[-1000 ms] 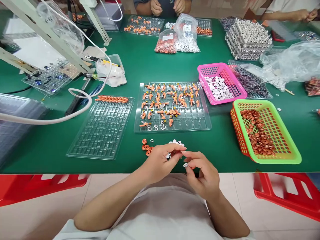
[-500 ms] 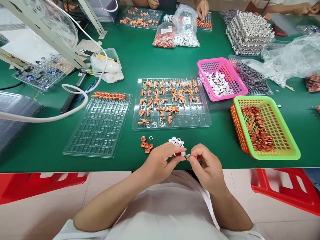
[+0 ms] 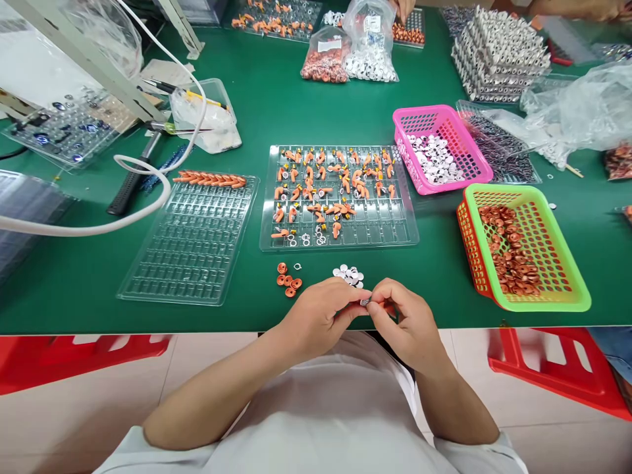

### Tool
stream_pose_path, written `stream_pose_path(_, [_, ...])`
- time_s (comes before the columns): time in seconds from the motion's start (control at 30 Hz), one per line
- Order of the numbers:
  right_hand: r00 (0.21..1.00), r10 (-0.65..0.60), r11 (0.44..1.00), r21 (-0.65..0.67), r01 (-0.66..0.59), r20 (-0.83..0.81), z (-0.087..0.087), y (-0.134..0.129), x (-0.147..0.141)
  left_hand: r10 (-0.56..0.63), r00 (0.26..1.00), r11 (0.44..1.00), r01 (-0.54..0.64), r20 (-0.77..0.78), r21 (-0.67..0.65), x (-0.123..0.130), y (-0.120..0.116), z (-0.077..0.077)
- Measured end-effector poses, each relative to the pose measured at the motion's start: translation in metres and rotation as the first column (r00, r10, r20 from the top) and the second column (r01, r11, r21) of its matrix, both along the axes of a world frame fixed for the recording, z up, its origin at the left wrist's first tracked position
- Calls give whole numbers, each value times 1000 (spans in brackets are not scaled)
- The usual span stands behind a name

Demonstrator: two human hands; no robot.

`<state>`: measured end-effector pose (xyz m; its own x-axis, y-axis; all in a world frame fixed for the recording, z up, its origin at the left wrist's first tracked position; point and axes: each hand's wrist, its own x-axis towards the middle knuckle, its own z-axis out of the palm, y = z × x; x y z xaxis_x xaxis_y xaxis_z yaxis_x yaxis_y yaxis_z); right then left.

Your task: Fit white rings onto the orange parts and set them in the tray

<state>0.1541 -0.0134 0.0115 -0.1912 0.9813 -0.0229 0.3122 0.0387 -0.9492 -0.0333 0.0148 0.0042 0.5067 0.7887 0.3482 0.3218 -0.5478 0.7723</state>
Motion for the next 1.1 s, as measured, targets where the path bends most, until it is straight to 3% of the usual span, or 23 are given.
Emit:
stream_pose_path(0.47, [999, 38, 989, -143, -40, -15, -4, 2, 3, 31, 1000, 997, -30, 6, -65, 1, -1, 0])
stream_pose_path(0.8, [996, 90, 992, -83, -91, -13, -3, 2, 4, 18, 999, 983, -11, 37, -184, -2, -1, 2])
stream_pose_path(1.1, [992, 120, 992, -39, -119, 27, 3, 5, 4, 18, 995, 989, -2, 102, -146, -2, -6, -2])
